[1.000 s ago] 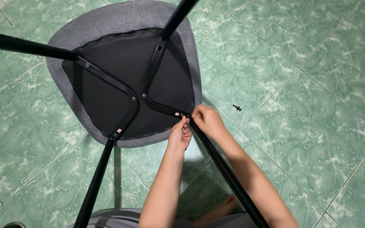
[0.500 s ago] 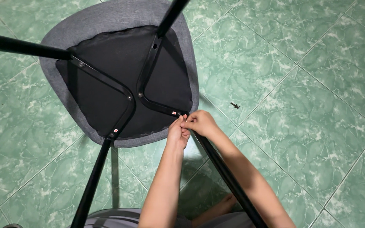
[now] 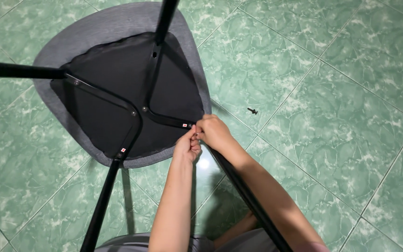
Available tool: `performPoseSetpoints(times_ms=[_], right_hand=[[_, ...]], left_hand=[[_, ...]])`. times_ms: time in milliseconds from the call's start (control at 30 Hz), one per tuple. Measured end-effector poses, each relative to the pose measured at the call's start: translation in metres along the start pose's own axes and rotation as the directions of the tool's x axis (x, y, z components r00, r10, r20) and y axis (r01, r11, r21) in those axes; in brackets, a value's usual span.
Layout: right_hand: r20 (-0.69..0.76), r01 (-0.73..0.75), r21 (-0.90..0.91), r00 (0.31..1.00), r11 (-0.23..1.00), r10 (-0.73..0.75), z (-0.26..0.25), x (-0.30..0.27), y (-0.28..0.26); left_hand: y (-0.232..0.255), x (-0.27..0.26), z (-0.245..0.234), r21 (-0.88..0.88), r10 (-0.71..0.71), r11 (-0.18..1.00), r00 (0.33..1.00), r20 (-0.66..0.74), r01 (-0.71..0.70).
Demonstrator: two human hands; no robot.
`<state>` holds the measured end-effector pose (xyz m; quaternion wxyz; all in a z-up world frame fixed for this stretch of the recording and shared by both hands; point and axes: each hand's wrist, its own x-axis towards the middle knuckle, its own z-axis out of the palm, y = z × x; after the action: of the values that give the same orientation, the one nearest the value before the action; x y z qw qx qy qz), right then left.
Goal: The person flips a grey upholstered chair upside down and uses an Allen key to loosen and remove the screws securing the legs. They detach the front and back leg assemblies from the chair seat, placing the screws and removed parts on the floor.
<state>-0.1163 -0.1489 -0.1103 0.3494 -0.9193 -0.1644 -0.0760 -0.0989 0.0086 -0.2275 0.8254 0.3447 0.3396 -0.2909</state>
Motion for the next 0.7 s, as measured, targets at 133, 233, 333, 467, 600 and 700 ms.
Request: performPoseSetpoints(times_ms=[133,233,333,467,600,700], right_hand=[[0.105,-0.300,-0.011,0.948,0.954,0.300,-0.004,-0.002,0.004],[0.164,-0.392,0.119,0.914,0.912,0.371,-0.004,-0.003,0.005],[0.166,-0.449,0.217,0.892,0.867,0.420,-0.003,-0.003,0.001],[0.119,-0.371,0.259,0.929,0.892,0.351,-0.002,-0.002,-0.004],[0.179,-0.455,0.167,0.886,0.875,0.427,0.001,-0.003,-0.002],[0.132,-0.399,0.226,0.916,0.888,0.378,0.007,-0.003,0.000]], left_hand=[[-0.006,0.013,-0.008,-0.106,-0.019,0.994,0.999,0.050,0.025],[-0.009,0.012,-0.004,-0.130,0.018,0.991,1.000,0.022,-0.015],[-0.008,-0.001,0.003,-0.144,0.019,0.989,0.999,0.047,-0.012],[-0.007,-0.015,0.012,-0.107,0.072,0.992,0.996,0.060,-0.065],[-0.009,-0.021,0.015,-0.109,0.108,0.989,0.993,0.049,-0.102],[-0.008,-0.024,0.014,-0.053,0.116,0.992,0.992,0.059,-0.113]])
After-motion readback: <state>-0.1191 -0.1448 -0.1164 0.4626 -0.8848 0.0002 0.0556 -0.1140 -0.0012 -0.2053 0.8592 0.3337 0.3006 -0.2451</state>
